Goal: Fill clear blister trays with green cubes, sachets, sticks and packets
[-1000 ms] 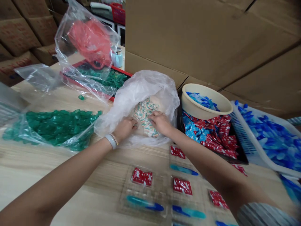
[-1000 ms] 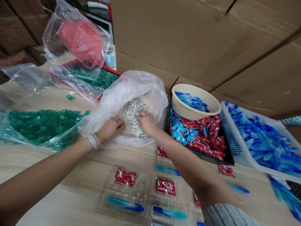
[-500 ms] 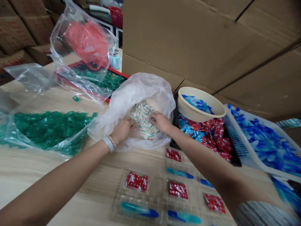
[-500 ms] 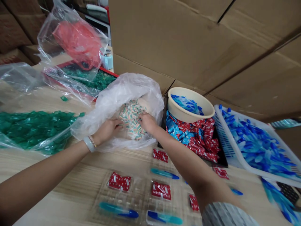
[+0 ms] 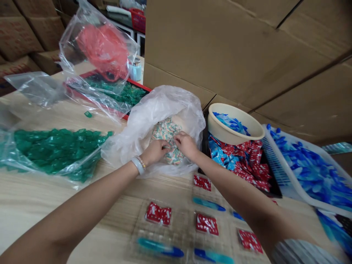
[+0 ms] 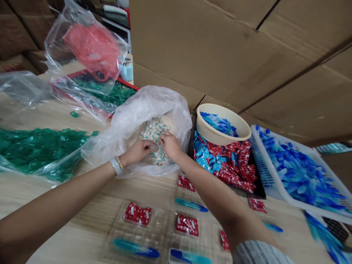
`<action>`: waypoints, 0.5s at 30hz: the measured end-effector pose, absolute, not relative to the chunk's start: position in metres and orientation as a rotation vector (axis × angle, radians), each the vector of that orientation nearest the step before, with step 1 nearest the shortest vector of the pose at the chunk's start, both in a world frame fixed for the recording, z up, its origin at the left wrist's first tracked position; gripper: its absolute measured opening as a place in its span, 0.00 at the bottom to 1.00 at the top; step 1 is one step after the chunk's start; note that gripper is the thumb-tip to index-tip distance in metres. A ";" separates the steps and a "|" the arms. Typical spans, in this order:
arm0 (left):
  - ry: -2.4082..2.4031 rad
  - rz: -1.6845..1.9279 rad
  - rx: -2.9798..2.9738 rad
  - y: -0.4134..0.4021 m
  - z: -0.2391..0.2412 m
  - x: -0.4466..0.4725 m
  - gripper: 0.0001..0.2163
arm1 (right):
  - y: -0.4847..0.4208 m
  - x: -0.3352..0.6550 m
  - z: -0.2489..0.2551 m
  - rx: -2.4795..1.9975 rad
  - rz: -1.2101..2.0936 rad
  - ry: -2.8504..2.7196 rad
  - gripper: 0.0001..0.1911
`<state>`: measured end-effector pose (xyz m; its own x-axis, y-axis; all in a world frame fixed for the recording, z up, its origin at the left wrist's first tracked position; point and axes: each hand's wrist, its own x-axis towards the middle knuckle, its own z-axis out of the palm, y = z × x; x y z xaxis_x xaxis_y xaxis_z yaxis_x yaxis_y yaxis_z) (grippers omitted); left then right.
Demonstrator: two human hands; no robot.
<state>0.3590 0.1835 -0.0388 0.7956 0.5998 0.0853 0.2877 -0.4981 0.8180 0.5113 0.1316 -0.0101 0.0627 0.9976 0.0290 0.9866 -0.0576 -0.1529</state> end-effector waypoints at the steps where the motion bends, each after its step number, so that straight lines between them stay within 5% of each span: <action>1: 0.647 0.468 2.124 0.183 -0.039 0.358 0.10 | 0.132 0.511 -0.011 -2.174 0.140 -2.065 0.09; 15: 0.637 0.496 2.145 0.180 -0.038 0.343 0.10 | 0.135 0.505 -0.001 -2.260 0.142 -2.236 0.09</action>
